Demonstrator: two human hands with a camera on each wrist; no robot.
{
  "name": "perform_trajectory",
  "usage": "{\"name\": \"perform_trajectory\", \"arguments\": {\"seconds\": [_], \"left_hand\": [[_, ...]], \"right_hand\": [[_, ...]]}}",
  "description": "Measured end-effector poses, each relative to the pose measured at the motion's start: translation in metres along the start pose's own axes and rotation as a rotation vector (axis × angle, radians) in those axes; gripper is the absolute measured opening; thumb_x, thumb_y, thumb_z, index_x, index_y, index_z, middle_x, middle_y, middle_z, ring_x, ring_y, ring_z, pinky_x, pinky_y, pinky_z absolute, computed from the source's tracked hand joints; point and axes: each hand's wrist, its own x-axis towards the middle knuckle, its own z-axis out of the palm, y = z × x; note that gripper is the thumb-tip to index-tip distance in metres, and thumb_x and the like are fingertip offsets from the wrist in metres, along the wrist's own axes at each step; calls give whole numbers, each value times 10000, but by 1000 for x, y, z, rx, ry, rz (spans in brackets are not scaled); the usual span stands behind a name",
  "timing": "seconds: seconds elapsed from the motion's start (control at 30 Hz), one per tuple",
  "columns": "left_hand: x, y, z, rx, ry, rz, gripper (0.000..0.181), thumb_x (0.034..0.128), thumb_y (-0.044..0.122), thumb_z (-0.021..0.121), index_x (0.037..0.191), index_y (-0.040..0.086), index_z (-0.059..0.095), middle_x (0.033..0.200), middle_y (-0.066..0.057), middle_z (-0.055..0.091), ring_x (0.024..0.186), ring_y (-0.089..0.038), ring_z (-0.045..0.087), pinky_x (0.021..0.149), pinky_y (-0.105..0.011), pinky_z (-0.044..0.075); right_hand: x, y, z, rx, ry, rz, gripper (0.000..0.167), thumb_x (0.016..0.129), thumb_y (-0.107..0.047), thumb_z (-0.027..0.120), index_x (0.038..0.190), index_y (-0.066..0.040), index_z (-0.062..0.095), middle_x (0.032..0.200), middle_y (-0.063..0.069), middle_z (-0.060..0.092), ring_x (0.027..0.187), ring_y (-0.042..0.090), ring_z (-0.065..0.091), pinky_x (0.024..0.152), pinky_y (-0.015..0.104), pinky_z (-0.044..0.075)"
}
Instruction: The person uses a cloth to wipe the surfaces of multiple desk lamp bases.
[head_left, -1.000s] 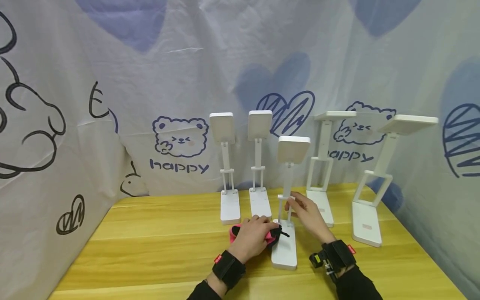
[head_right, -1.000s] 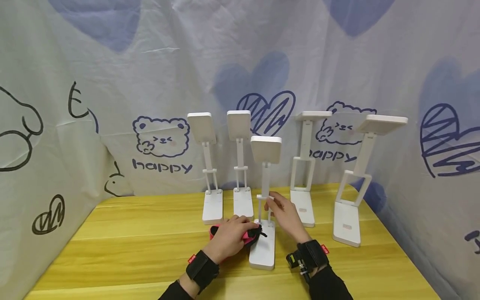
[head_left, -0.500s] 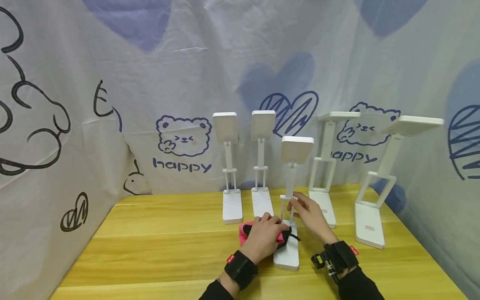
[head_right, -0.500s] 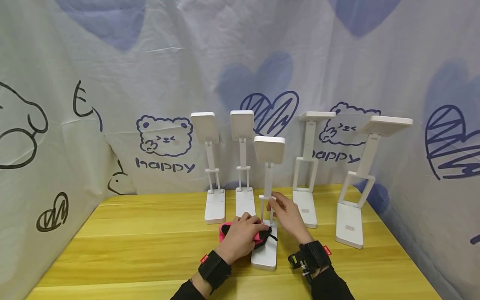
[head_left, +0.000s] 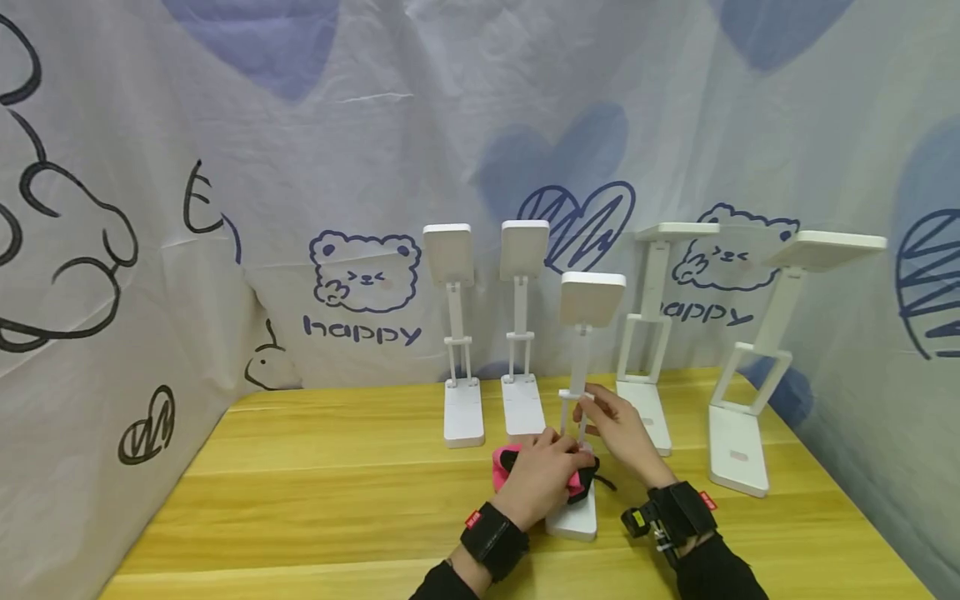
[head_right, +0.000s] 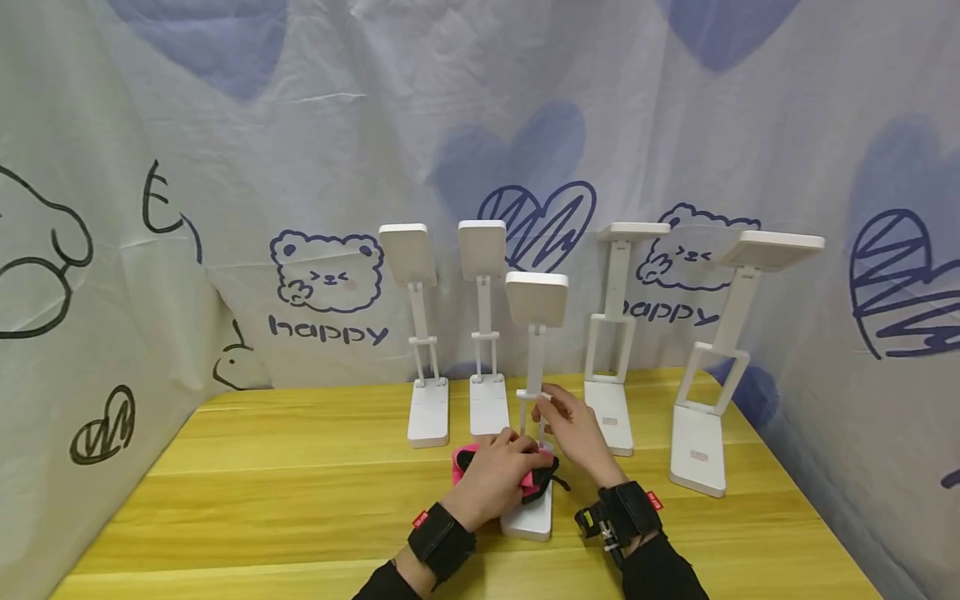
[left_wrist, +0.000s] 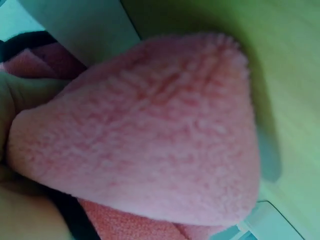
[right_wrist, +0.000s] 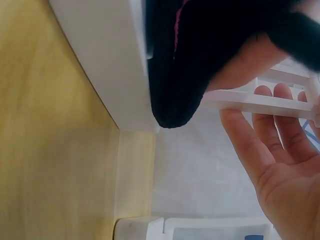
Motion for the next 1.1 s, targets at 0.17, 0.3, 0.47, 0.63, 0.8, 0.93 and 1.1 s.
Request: {"name": "perform_trajectory", "arguments": {"seconds": [0.17, 0.3, 0.47, 0.63, 0.8, 0.93, 1.1], "left_hand": [[-5, 0, -2, 7, -17, 53, 385, 844, 236, 758, 1191, 389, 693, 1220, 94, 641, 968, -133, 497, 847, -326, 455], [-8, -1, -4, 12, -25, 99, 394, 833, 273, 770, 1199, 395, 690, 1225, 91, 636, 995, -138, 500, 894, -329, 446], [-12, -7, -7, -51, -78, 145, 447, 806, 174, 774, 1189, 392, 697, 1230, 100, 642, 1077, -152, 519, 988, -366, 419], [-18, -11, -13, -167, -153, 185, 511, 774, 53, 746, 1148, 399, 716, 1210, 134, 647, 1131, -131, 533, 972, -336, 446], [-27, -14, -19, -256, -189, 225, 507, 764, 19, 727, 1087, 410, 738, 1156, 169, 649, 1062, -75, 524, 887, -256, 435], [-33, -18, -23, -318, -206, 262, 505, 746, -23, 707, 1025, 395, 758, 1140, 162, 649, 1039, -65, 520, 876, -242, 423], [-38, -29, -29, -380, -255, 269, 481, 729, -68, 686, 958, 344, 780, 1111, 147, 662, 991, -53, 526, 851, -190, 428]], "right_hand": [[0, 1, 3, -5, -6, -5, 366, 1042, -343, 445, 1304, -117, 565, 979, 219, 614, 1008, 278, 635, 901, 502, 534], [-1, 3, 4, -9, 6, -8, 349, 1044, -327, 445, 1291, -115, 570, 976, 228, 613, 999, 279, 635, 897, 492, 538], [-1, 1, 5, -10, 0, -21, 357, 1044, -331, 443, 1288, -105, 573, 972, 230, 614, 1001, 339, 629, 889, 480, 544], [0, -1, 4, 0, -20, -21, 369, 1045, -336, 437, 1310, -111, 563, 985, 223, 600, 1016, 371, 613, 903, 428, 546], [-1, -1, 2, -9, -22, -26, 338, 1050, -315, 429, 1261, -92, 570, 988, 203, 608, 1037, 340, 618, 911, 433, 542], [-2, -1, 1, 1, -18, -26, 306, 1055, -280, 421, 1222, -70, 569, 991, 200, 613, 1057, 343, 610, 915, 470, 535], [-2, -1, 0, 3, -24, -22, 315, 1055, -285, 420, 1248, -80, 561, 1002, 200, 609, 1068, 344, 604, 918, 453, 536]]}}
